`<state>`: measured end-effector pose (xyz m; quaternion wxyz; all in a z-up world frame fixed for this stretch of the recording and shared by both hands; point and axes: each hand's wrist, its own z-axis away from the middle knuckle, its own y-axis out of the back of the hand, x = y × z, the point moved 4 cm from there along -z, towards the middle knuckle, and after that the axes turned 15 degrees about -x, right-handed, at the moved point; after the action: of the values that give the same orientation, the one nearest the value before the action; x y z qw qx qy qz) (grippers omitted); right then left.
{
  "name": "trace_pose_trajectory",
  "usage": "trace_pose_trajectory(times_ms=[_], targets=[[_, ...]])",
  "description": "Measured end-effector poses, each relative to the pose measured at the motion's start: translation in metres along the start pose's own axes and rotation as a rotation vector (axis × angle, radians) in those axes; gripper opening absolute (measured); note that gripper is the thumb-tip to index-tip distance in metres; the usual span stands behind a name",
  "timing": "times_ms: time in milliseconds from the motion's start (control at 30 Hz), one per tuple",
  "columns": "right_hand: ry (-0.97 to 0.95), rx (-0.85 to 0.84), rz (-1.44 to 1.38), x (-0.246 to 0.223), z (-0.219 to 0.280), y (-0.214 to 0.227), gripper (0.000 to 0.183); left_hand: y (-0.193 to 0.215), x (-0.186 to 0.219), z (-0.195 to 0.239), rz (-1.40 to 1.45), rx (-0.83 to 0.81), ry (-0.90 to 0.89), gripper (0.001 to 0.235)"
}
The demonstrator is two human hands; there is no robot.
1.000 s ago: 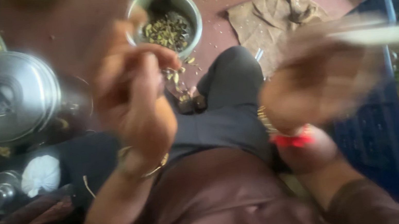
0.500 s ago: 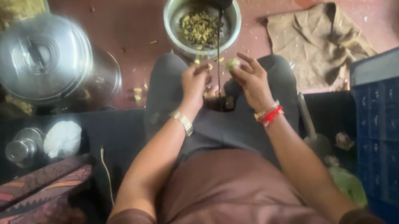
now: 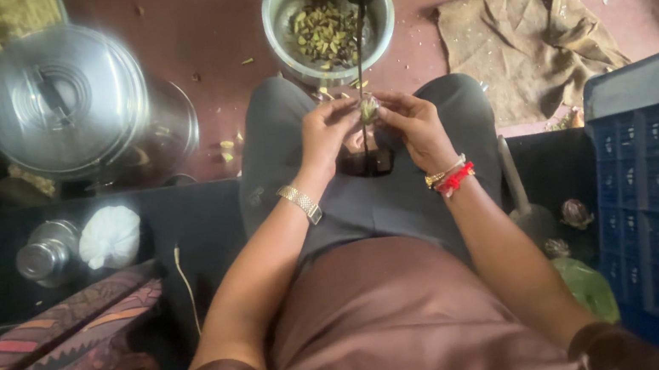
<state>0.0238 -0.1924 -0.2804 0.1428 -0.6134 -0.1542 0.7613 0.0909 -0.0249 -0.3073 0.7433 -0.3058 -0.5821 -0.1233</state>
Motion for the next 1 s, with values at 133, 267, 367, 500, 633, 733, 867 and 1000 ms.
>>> trace_pose_trajectory(times_ms=[133, 267, 367, 500, 633, 733, 867, 1000], targets=[[-0.018, -0.001, 0.065, -0.001, 0.005, -0.004, 0.034, 0.001, 0.002, 0.005, 0.049, -0.048, 0.044, 0.026], [-0.081, -0.005, 0.072, 0.001, 0.019, -0.007, 0.037, 0.002, -0.004, 0.015, -0.003, -0.054, 0.088, 0.029], [-0.122, 0.041, 0.126, 0.004, 0.017, -0.006, 0.037, 0.002, -0.006, 0.016, 0.047, -0.068, 0.107, 0.030], [0.015, 0.036, 0.239, 0.008, -0.004, 0.002, 0.034, 0.001, -0.003, 0.000, 0.119, -0.017, 0.121, 0.029], [0.067, 0.028, 0.065, 0.012, -0.030, 0.011, 0.037, 0.005, -0.008, -0.018, 0.245, 0.053, 0.201, 0.031], [0.006, 0.020, -0.202, 0.000, -0.009, 0.002, 0.041, 0.002, 0.000, -0.006, 0.442, -0.010, 0.173, 0.034], [0.003, 0.009, -0.434, -0.003, 0.010, -0.003, 0.038, 0.004, 0.000, 0.010, 0.650, -0.105, 0.195, 0.034], [0.130, -0.016, 0.124, -0.004, 0.007, -0.012, 0.038, -0.008, 0.014, 0.013, 0.002, -0.032, -0.062, 0.025]])
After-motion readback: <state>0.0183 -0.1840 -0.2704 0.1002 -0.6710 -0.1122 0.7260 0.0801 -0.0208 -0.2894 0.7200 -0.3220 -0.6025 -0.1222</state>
